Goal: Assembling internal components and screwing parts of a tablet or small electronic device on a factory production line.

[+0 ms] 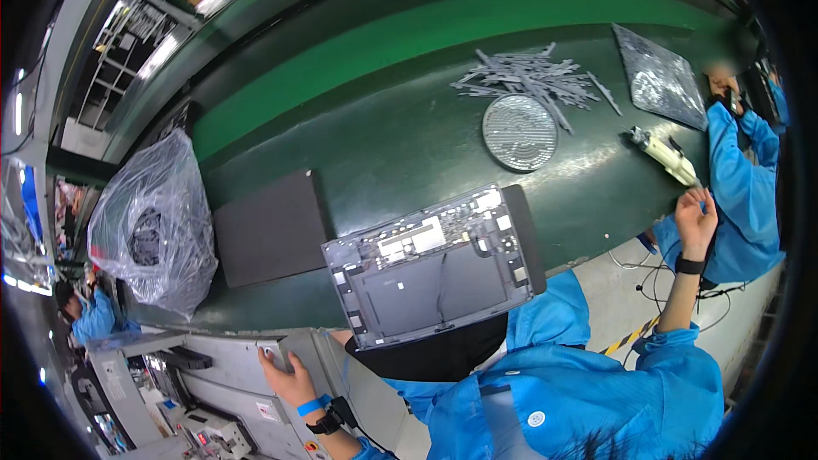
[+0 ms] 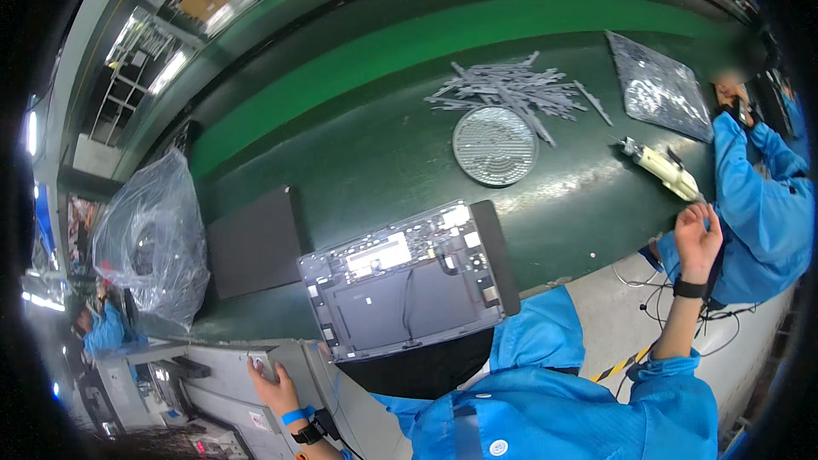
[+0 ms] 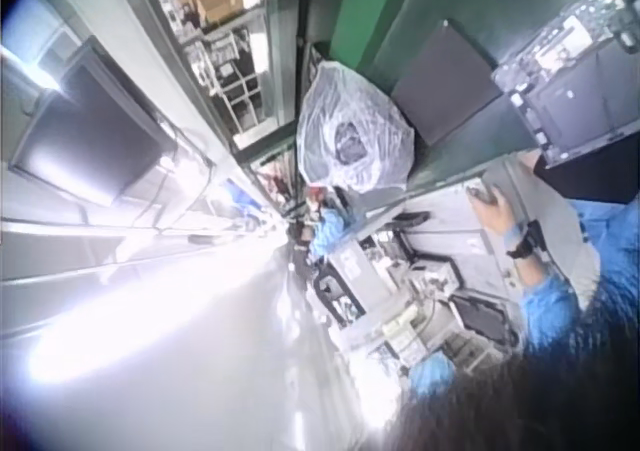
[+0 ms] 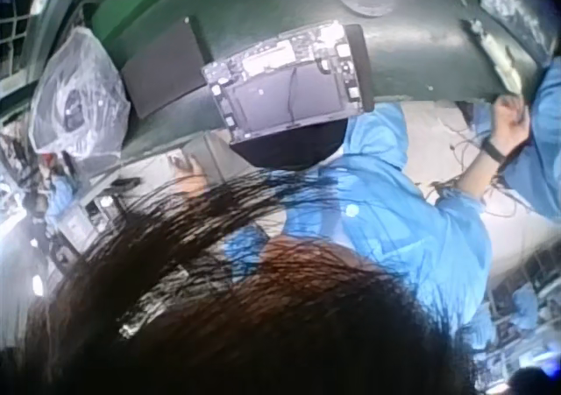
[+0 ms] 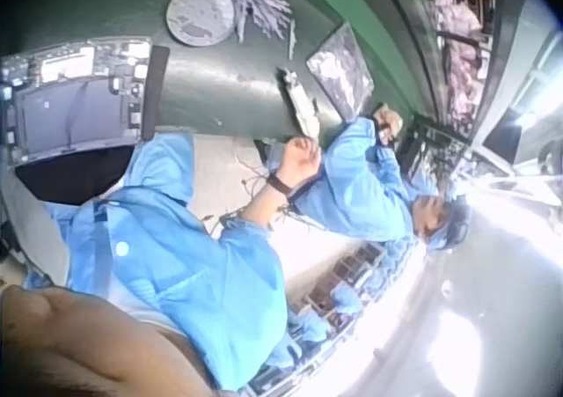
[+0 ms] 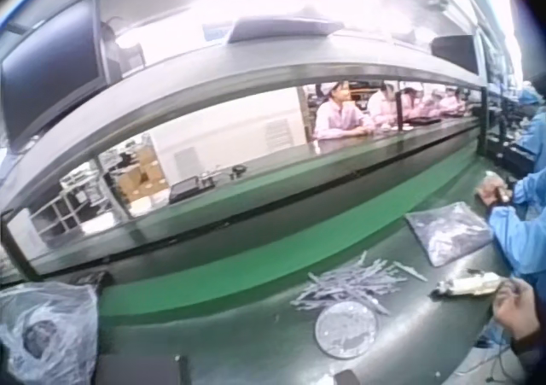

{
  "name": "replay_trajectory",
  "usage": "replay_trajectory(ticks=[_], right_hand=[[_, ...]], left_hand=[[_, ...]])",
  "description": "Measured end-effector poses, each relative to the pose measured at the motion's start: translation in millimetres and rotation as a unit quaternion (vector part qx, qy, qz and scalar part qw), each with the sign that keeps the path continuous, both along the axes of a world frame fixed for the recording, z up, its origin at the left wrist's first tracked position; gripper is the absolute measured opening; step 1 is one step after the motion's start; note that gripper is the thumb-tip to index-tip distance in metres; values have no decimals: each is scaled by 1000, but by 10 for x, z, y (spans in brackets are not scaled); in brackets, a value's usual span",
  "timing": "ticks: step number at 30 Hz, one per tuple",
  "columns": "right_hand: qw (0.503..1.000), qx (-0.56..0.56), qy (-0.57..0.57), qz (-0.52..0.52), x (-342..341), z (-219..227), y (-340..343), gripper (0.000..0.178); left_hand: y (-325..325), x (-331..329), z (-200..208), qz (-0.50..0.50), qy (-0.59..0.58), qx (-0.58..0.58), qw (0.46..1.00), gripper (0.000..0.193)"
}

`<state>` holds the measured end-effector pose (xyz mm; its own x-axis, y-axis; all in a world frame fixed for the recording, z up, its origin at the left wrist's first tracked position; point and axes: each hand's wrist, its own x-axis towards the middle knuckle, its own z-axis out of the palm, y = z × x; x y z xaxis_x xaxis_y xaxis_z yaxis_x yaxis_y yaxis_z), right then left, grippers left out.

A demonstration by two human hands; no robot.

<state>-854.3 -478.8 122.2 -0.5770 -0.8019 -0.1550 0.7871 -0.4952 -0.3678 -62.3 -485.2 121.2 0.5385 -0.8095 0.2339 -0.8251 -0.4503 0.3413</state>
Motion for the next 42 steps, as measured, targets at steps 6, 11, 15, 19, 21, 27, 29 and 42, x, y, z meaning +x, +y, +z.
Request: replay_trajectory(ticks=[6,11,15,19,21,27,29,42], right_hand=[[908,101,393,-100,238,452,49,33],[828,40,497,-256,588,913,-646,37],[785,13,549,-286,1011,918,-1364,52],[777,41,597,-194,1175,890,-1767,52],[797,49,588,-130,1221,803,-1843,51],[806,139,566,-103,1473,828,-2135,66],[813,129,563,-75,1350,749,-2172,78],[868,-49,493,35,2594,1271,-1996,92]], left_hand=[[-42,-176,203,-13,79,-57,995,52],[-311,-918,428,-177,240,-117,947,45],[-781,-1590,468,-332,330,-86,879,51],[-810,-1669,558,-334,313,-25,889,59],[-852,-1649,528,-378,263,-48,886,52],[-920,-1364,476,-347,417,-10,840,50],[-1000,-1294,391,-364,380,-45,849,48],[-1060,-1416,268,-273,381,-119,876,34]])
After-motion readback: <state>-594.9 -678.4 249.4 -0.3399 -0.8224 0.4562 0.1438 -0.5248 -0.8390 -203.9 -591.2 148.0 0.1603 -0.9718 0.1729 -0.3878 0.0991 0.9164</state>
